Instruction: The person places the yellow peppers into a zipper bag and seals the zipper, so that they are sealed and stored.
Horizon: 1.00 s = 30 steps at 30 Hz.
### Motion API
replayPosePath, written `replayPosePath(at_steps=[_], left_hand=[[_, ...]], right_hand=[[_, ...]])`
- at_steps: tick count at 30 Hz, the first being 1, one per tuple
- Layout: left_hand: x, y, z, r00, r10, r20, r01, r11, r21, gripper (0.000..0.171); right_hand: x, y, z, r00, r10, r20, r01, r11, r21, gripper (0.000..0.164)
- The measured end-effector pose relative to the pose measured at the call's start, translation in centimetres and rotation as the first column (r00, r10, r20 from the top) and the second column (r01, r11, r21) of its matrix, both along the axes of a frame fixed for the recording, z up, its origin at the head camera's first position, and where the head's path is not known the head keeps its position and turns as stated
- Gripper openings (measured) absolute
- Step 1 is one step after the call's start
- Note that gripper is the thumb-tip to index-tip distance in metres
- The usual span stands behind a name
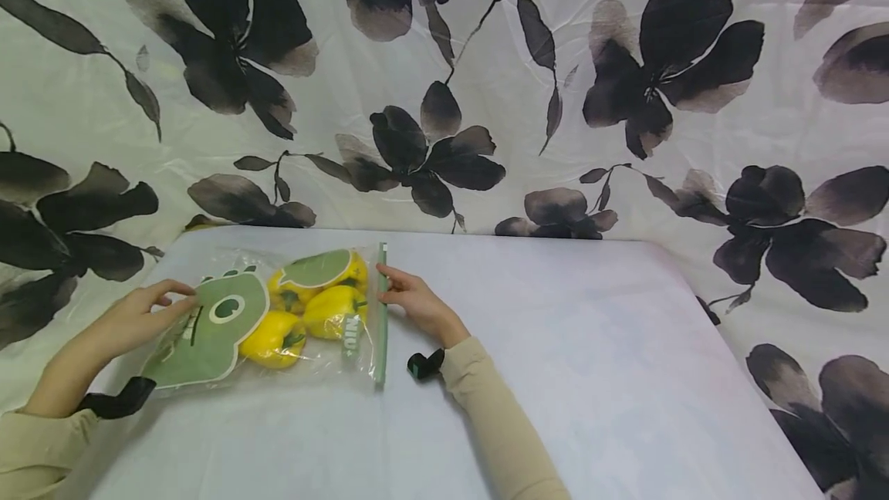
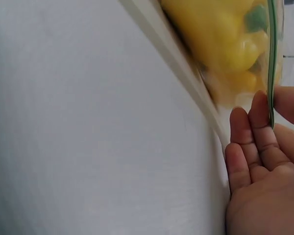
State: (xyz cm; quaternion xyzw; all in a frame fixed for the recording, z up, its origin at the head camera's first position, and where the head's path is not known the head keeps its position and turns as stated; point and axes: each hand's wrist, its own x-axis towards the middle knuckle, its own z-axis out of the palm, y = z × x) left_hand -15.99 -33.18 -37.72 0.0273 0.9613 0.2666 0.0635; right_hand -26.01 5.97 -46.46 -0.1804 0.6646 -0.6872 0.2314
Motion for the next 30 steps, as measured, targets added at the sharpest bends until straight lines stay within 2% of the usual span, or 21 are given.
replayPosePath(at_steps=[2, 5, 10, 15, 19, 23, 28, 30], left_hand=[[-0.3, -1.7, -1.1, 0.994, 0.012, 0.113, -0.019, 0.998, 0.063, 0.049], [-0.8, -3.1, -2.5, 0.98, 0.014, 0.196, -0.053, 0.98, 0.192, 0.047], [-1.2, -3.8, -3.8, 0.982, -0.001, 0.188, -0.067, 0.934, 0.352, 0.042], [-1.2, -3.8, -4.4, 0.993, -0.027, 0.113, -0.027, 0.894, 0.447, 0.03], [-1.3, -2.4, -4.7, 0.997, -0.048, 0.058, 0.013, 0.868, 0.497, 0.026], [-1.7, 0.3, -4.9, 0.997, -0.068, 0.018, 0.049, 0.844, 0.533, 0.023], [-3.0, 4.3, -5.5, 0.996, -0.086, -0.001, 0.072, 0.825, 0.561, 0.02], [-3.6, 5.9, -5.8, 0.996, -0.09, 0.0, 0.074, 0.81, 0.581, 0.02]], right_hand=[[0.1, -0.2, -0.1, 1.0, -0.001, -0.007, 0.001, 1.0, 0.004, 0.061], [0.2, -0.4, -0.2, 1.0, -0.023, -0.012, 0.023, 1.0, 0.013, 0.06], [0.7, -0.3, 0.2, 0.997, -0.075, -0.025, 0.076, 0.996, 0.046, 0.06], [0.8, 0.2, 0.8, 0.989, -0.11, -0.097, 0.122, 0.984, 0.129, 0.061], [0.5, 1.9, 1.0, 0.988, -0.083, -0.131, 0.106, 0.979, 0.175, 0.062], [0.1, 4.5, 1.0, 0.986, -0.066, -0.154, 0.099, 0.972, 0.215, 0.062], [-0.1, 8.8, 0.9, 0.986, -0.096, -0.139, 0.129, 0.961, 0.246, 0.061], [0.0, 10.5, 0.9, 0.985, -0.104, -0.135, 0.135, 0.959, 0.251, 0.061]])
